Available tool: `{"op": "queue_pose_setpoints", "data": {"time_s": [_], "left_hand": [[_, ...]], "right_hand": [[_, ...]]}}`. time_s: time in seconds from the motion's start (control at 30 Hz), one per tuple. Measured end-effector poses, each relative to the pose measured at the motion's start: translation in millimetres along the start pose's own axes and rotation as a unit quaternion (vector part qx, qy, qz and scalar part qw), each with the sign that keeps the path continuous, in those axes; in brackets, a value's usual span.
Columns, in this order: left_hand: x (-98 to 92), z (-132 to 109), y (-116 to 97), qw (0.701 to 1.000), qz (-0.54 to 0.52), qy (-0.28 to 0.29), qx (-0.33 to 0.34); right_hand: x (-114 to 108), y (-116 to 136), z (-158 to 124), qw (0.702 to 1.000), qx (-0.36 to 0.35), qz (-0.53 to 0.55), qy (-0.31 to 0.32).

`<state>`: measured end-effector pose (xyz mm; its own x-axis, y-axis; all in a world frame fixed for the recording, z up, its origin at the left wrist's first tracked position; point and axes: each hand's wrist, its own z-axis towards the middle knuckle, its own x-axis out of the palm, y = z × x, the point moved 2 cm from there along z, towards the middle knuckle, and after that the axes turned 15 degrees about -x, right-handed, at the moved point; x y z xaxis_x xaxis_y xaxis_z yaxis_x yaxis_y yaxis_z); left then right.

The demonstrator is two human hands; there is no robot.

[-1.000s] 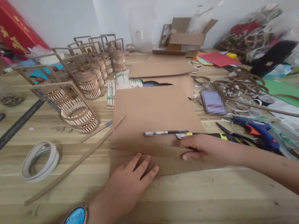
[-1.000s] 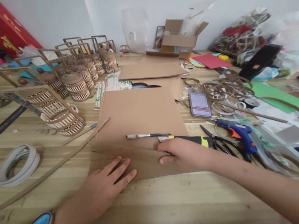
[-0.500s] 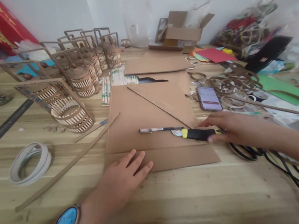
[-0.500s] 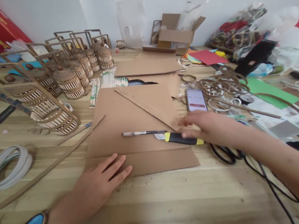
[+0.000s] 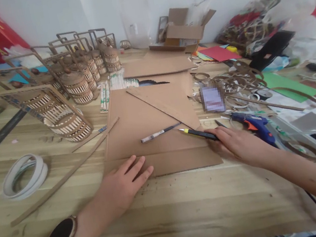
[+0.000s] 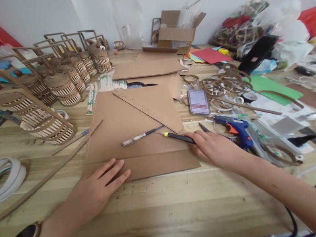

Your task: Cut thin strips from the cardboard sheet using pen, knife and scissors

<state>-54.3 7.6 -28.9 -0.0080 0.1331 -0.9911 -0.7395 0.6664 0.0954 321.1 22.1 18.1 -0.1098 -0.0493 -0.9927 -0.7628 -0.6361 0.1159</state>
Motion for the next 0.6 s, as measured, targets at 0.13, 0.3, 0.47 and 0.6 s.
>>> {"op": "queue_pose_setpoints", "data": {"time_s": [0.13, 0.3, 0.47, 0.6], "left_hand": [[-0.2, -1, 0, 1.0, 0.0, -0.013, -0.002], [-2.0, -2, -1, 1.0, 0.021, -0.017, 0.005], [-0.2, -1, -1, 0.999, 0.032, -0.005, 0.006], [2.9, -3, 0, 1.0, 0.027, -0.004, -0.002]], "right_hand": [[-2, 17, -17, 0.948, 0.105, 0.299, -0.02], [12, 52, -39, 0.755, 0.201, 0.616, -0.095], [26, 77, -45, 0.677, 0.211, 0.699, -0.093], [28, 85, -42, 0.679, 0.202, 0.698, -0.103]]}}
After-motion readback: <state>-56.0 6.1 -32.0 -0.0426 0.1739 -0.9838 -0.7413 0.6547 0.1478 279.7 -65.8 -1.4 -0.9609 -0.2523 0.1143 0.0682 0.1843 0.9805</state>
